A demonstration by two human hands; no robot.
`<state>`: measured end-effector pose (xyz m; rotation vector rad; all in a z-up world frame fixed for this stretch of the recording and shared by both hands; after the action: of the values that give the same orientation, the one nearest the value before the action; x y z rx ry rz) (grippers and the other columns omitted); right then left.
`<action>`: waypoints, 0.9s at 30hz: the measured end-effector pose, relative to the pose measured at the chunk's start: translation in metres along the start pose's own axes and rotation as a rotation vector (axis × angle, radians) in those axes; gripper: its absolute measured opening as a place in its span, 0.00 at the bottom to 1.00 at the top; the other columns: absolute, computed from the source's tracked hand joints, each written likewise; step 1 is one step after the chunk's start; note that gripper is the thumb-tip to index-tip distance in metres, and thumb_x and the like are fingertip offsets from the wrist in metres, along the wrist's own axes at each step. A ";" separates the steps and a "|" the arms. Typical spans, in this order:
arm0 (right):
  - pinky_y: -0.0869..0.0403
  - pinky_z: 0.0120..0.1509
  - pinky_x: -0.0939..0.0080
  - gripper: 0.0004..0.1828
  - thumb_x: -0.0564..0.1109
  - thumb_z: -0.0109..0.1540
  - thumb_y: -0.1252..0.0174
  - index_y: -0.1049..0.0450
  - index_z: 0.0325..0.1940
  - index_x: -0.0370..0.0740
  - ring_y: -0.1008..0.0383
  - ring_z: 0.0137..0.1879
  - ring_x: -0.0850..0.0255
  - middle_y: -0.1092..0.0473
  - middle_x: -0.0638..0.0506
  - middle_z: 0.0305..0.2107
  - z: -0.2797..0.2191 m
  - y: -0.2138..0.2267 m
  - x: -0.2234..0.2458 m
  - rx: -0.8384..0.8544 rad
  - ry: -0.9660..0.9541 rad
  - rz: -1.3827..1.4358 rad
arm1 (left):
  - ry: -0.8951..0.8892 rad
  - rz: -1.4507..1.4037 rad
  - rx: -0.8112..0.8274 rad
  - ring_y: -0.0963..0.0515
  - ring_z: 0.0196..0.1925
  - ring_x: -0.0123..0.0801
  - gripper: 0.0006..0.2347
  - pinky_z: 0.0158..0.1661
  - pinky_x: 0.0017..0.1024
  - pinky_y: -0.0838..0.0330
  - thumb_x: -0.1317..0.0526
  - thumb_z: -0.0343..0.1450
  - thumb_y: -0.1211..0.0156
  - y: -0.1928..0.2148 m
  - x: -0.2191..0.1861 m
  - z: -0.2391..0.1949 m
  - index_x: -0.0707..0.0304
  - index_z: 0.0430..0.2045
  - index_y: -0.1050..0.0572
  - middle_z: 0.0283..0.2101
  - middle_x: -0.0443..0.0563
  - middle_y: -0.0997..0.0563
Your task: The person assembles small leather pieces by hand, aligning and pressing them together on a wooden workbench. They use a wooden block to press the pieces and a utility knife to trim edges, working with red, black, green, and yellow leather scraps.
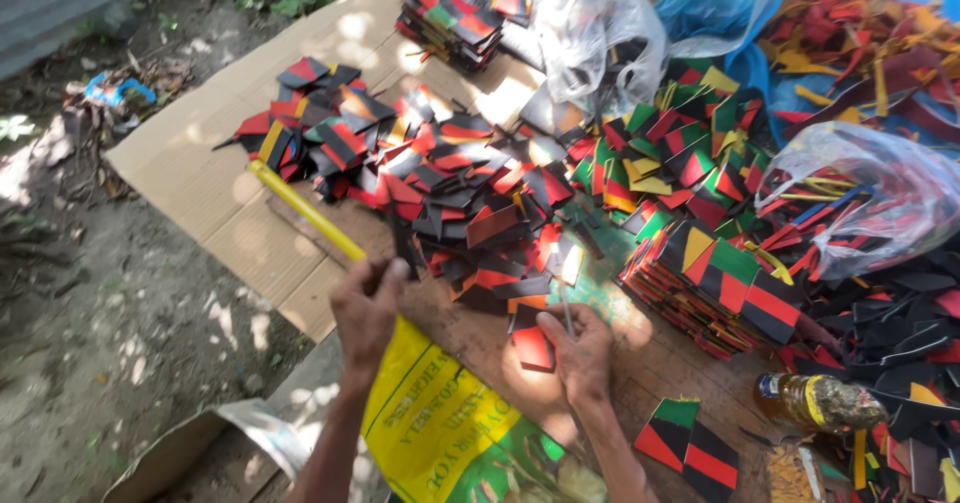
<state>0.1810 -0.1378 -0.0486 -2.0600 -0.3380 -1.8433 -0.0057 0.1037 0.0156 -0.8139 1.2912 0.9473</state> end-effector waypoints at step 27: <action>0.32 0.31 0.72 0.09 0.41 0.61 0.35 0.23 0.43 0.33 0.32 0.29 0.74 0.28 0.59 0.25 -0.015 -0.001 0.023 0.066 0.106 -0.111 | -0.312 0.222 -0.138 0.18 0.35 0.26 0.10 0.37 0.23 0.20 0.65 0.66 0.30 -0.004 -0.047 0.108 0.68 0.39 0.21 0.36 0.52 0.17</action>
<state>0.1699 -0.1444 -0.0243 -1.9271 -0.4870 -1.9688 0.0408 0.1947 0.0747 -0.6046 1.0663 1.2977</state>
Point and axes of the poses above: each hand's wrist, its own z-axis towards the middle knuckle, its own y-axis out of the back of the hand, x = y × z, the point moved 5 cm from there along z, towards the middle knuckle
